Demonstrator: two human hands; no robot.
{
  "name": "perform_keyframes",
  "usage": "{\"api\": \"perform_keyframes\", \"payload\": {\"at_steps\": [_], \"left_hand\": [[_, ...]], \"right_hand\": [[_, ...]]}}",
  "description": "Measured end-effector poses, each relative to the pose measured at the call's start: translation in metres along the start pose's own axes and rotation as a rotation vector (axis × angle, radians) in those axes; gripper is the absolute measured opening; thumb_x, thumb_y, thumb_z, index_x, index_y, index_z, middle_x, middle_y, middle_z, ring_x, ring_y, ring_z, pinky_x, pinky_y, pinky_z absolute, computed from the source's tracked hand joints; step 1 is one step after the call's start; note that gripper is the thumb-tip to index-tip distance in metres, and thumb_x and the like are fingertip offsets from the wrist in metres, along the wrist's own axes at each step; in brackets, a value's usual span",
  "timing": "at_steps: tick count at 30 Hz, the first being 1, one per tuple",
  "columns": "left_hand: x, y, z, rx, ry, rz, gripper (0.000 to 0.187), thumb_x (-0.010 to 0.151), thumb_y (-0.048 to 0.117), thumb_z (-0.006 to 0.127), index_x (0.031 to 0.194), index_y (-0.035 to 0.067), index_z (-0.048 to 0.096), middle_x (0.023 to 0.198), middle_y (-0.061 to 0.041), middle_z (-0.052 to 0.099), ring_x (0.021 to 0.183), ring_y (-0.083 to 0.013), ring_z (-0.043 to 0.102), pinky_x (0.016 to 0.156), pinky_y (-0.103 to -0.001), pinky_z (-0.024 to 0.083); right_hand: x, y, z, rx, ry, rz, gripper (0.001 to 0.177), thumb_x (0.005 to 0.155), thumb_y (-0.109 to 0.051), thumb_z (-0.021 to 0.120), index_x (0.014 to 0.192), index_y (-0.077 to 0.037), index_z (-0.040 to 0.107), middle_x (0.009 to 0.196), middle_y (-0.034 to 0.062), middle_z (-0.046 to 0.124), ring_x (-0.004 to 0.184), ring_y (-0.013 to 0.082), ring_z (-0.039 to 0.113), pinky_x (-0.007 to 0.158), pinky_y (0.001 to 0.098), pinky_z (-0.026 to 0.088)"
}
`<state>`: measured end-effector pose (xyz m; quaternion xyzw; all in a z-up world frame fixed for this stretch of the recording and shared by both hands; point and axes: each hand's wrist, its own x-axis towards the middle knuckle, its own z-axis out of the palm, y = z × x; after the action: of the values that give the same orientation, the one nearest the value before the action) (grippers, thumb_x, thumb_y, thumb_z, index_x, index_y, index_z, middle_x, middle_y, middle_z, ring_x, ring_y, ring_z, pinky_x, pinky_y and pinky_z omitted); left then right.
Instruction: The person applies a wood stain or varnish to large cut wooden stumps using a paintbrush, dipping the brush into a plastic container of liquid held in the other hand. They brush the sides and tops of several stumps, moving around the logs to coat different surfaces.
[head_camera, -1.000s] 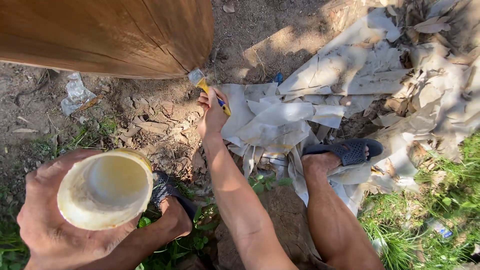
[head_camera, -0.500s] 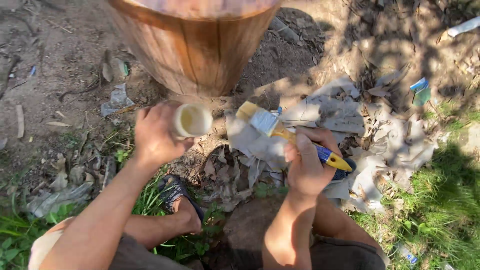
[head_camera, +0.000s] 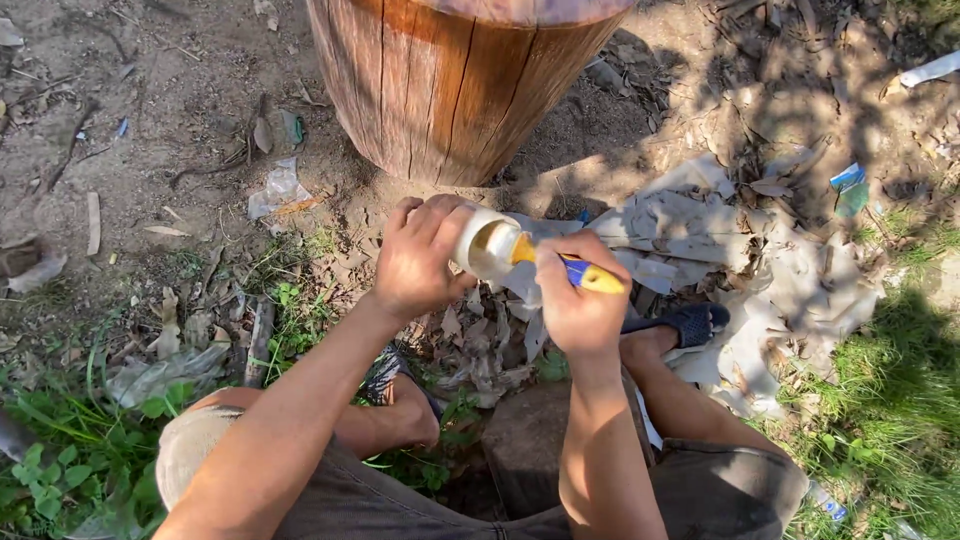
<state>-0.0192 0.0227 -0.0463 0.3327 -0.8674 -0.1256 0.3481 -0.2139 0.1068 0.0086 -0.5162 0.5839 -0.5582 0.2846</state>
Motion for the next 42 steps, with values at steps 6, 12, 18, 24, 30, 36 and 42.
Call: {"api": "perform_keyframes", "payload": {"at_steps": [6, 12, 18, 24, 30, 36, 42], "left_hand": [[0.010, -0.018, 0.003, 0.061, 0.000, -0.208, 0.081, 0.060, 0.035, 0.088, 0.129, 0.003, 0.058, 0.125, -0.015, 0.063, 0.115, -0.0329, 0.063, 0.101, -0.050, 0.039], [0.011, -0.060, -0.003, 0.119, 0.002, -0.406, 0.075, 0.068, 0.035, 0.086, 0.130, 0.003, 0.058, 0.113, -0.014, 0.065, 0.105, -0.0287, 0.064, 0.102, -0.047, 0.040], [0.027, -0.082, -0.041, 0.179, 0.080, -0.552, 0.078, 0.066, 0.034, 0.089, 0.130, 0.005, 0.057, 0.108, -0.014, 0.065, 0.101, -0.0291, 0.064, 0.095, -0.045, 0.038], [0.018, -0.104, -0.074, 0.157, 0.235, -0.599, 0.077, 0.069, 0.034, 0.096, 0.131, 0.010, 0.056, 0.116, -0.006, 0.067, 0.107, -0.0234, 0.066, 0.097, -0.042, 0.038], [0.012, -0.112, -0.087, 0.149, 0.353, -0.551, 0.083, 0.069, 0.027, 0.096, 0.138, 0.013, 0.053, 0.120, -0.004, 0.066, 0.113, -0.0239, 0.064, 0.096, -0.042, 0.037], [0.010, -0.109, -0.089, 0.120, 0.412, -0.565, 0.082, 0.068, 0.026, 0.096, 0.137, 0.015, 0.053, 0.121, -0.003, 0.065, 0.115, -0.0239, 0.063, 0.097, -0.042, 0.039], [0.010, -0.112, -0.093, 0.118, 0.391, -0.601, 0.082, 0.068, 0.030, 0.097, 0.136, 0.017, 0.053, 0.119, -0.001, 0.066, 0.112, -0.0234, 0.065, 0.096, -0.043, 0.040]], "right_hand": [[0.007, 0.018, 0.002, 0.087, 0.048, 0.143, 0.002, 0.098, -0.001, 0.068, 0.098, 0.002, 0.069, 0.085, 0.0044, 0.070, 0.068, 0.0084, 0.063, 0.063, 0.0219, 0.051], [0.020, 0.023, 0.015, 0.078, -0.082, -0.075, 0.014, 0.098, -0.002, 0.073, 0.112, 0.000, 0.071, 0.098, 0.0072, 0.071, 0.081, 0.0127, 0.066, 0.074, 0.0259, 0.054], [0.059, 0.036, 0.039, -0.136, -0.115, -0.399, 0.017, 0.095, 0.000, 0.078, 0.110, -0.003, 0.073, 0.106, 0.0106, 0.071, 0.093, 0.0195, 0.071, 0.081, 0.0297, 0.056], [0.079, 0.004, 0.019, -0.302, -0.095, -0.632, 0.012, 0.098, -0.001, 0.079, 0.109, -0.006, 0.075, 0.106, 0.0110, 0.070, 0.089, 0.0201, 0.068, 0.072, 0.0302, 0.055], [0.079, 0.040, 0.051, -0.678, -0.126, -0.996, 0.023, 0.093, 0.001, 0.077, 0.113, -0.011, 0.074, 0.112, 0.0141, 0.063, 0.093, 0.0309, 0.066, 0.076, 0.0401, 0.056], [0.052, 0.113, 0.101, -0.907, -0.307, -0.897, 0.035, 0.085, -0.009, 0.068, 0.119, -0.010, 0.068, 0.112, 0.0158, 0.059, 0.097, 0.0367, 0.062, 0.080, 0.0484, 0.054], [0.056, 0.065, 0.119, -0.820, -0.419, -0.776, 0.033, 0.085, -0.008, 0.066, 0.118, -0.009, 0.067, 0.105, 0.0126, 0.059, 0.092, 0.0319, 0.062, 0.073, 0.0441, 0.053]]}}
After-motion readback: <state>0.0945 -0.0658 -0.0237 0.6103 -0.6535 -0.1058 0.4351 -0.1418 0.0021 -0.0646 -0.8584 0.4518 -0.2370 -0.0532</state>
